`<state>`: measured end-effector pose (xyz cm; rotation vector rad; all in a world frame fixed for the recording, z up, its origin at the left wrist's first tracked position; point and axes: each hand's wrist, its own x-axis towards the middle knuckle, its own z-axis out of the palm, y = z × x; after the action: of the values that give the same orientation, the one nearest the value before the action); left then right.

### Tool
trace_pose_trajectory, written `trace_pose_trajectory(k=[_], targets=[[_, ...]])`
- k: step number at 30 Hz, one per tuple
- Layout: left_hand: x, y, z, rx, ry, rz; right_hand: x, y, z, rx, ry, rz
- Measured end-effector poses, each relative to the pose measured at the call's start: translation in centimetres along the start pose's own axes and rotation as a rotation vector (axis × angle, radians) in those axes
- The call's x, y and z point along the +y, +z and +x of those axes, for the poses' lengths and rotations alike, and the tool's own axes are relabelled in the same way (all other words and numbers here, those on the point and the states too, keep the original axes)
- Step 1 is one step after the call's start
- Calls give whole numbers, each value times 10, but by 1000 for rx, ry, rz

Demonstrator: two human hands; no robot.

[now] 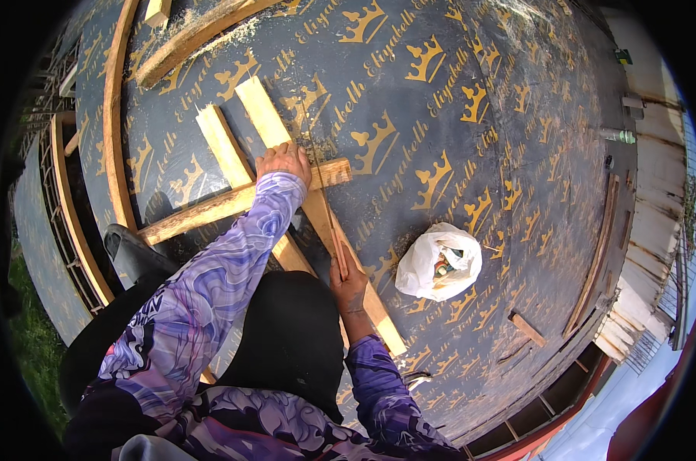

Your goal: The person assembles a small wooden frame on a roof surface. They mark the wood with a pencil, cut it with a hand saw, and then nail the pieces together using a hammer and nails from a plastic bag.

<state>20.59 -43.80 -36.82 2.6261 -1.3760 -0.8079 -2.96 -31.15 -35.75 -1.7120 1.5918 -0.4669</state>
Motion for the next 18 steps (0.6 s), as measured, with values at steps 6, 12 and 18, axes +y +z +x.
trace_pose_trajectory(k=[6,12,18], targets=[[-15,1,0,66,-39,-20,-114,-84,-24,-186,239,-99],[-9,8,-3,99,61,-26,-100,-147,-99,-209,307,-137],[-3,5,2,133,17,-26,10,-14,-20,-38,24,52]])
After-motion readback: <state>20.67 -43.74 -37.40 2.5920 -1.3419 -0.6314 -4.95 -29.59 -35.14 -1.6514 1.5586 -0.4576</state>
